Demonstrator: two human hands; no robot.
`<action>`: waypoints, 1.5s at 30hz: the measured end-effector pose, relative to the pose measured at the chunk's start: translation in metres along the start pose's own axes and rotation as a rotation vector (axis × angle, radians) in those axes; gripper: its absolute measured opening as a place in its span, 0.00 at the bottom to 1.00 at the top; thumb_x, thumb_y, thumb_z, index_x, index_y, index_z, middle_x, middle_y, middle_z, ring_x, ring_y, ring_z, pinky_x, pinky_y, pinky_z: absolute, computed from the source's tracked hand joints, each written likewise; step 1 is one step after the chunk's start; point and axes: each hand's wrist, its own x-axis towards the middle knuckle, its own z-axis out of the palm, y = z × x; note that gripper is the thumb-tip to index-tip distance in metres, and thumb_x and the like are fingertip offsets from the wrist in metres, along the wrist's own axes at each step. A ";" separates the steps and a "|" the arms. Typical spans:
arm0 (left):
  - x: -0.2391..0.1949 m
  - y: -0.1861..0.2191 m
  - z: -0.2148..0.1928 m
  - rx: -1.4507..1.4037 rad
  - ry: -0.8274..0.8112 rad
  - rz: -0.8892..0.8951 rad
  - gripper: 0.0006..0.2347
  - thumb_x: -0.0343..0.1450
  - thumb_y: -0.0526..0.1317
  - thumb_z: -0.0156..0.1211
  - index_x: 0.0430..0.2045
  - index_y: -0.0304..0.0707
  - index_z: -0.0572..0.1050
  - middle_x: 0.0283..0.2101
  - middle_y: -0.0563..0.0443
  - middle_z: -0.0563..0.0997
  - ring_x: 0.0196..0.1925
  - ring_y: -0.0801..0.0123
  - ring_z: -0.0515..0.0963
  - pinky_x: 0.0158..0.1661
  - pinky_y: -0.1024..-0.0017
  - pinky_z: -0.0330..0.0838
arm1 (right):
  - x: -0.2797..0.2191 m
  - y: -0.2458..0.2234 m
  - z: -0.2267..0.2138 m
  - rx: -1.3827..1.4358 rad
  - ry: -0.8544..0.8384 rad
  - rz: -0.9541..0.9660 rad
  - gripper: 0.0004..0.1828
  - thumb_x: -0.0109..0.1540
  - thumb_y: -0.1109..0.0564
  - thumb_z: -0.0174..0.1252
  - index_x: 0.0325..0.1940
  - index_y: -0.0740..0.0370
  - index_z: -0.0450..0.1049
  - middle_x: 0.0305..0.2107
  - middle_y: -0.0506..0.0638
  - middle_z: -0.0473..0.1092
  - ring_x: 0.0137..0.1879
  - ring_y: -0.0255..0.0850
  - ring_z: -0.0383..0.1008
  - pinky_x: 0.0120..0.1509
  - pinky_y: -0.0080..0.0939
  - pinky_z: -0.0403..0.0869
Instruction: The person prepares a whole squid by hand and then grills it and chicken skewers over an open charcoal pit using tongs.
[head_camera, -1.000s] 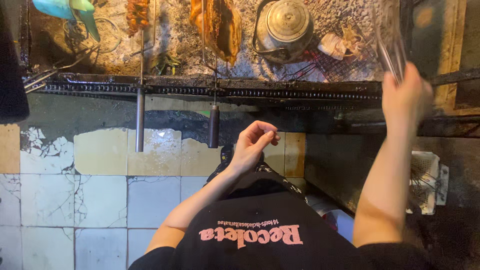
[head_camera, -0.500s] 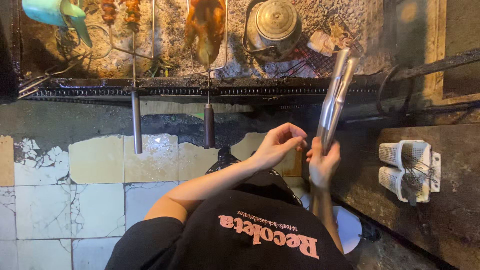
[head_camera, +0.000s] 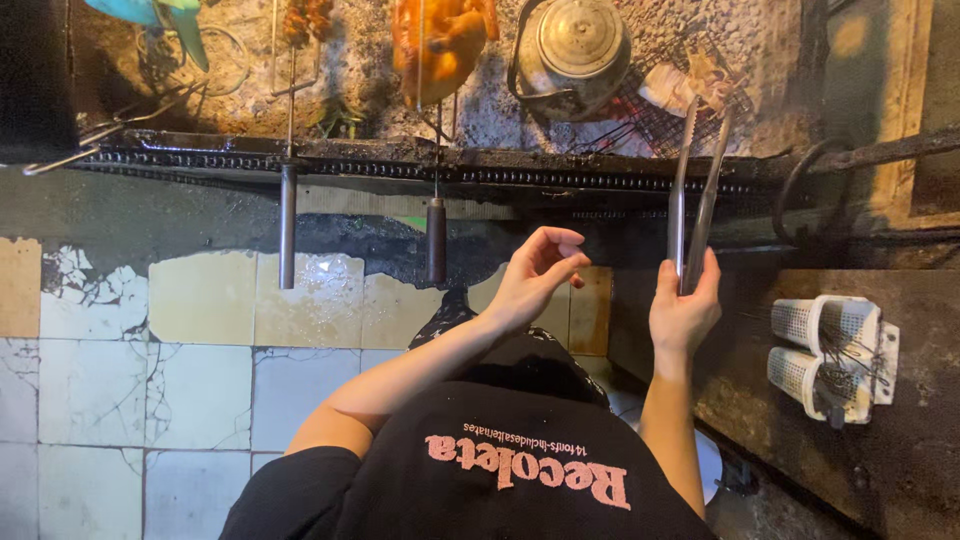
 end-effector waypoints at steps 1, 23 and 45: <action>-0.001 0.001 0.000 0.001 0.000 -0.002 0.11 0.76 0.32 0.59 0.51 0.30 0.70 0.41 0.50 0.79 0.41 0.73 0.79 0.45 0.72 0.78 | 0.001 0.002 -0.001 -0.010 -0.013 0.016 0.27 0.69 0.54 0.65 0.68 0.72 0.68 0.45 0.65 0.78 0.50 0.52 0.82 0.54 0.50 0.77; 0.001 -0.004 0.006 -0.033 -0.036 -0.038 0.11 0.76 0.32 0.57 0.51 0.30 0.70 0.42 0.50 0.78 0.47 0.72 0.79 0.46 0.69 0.80 | 0.003 0.009 0.006 -0.306 -0.256 0.123 0.34 0.67 0.51 0.60 0.73 0.69 0.61 0.38 0.59 0.76 0.43 0.56 0.79 0.47 0.57 0.75; -0.007 0.008 0.006 -0.001 -0.068 -0.043 0.11 0.77 0.34 0.58 0.52 0.29 0.70 0.42 0.49 0.78 0.45 0.72 0.78 0.48 0.68 0.78 | 0.012 0.004 0.018 -0.460 -0.368 0.146 0.30 0.67 0.51 0.55 0.70 0.64 0.57 0.42 0.69 0.75 0.42 0.68 0.78 0.45 0.65 0.75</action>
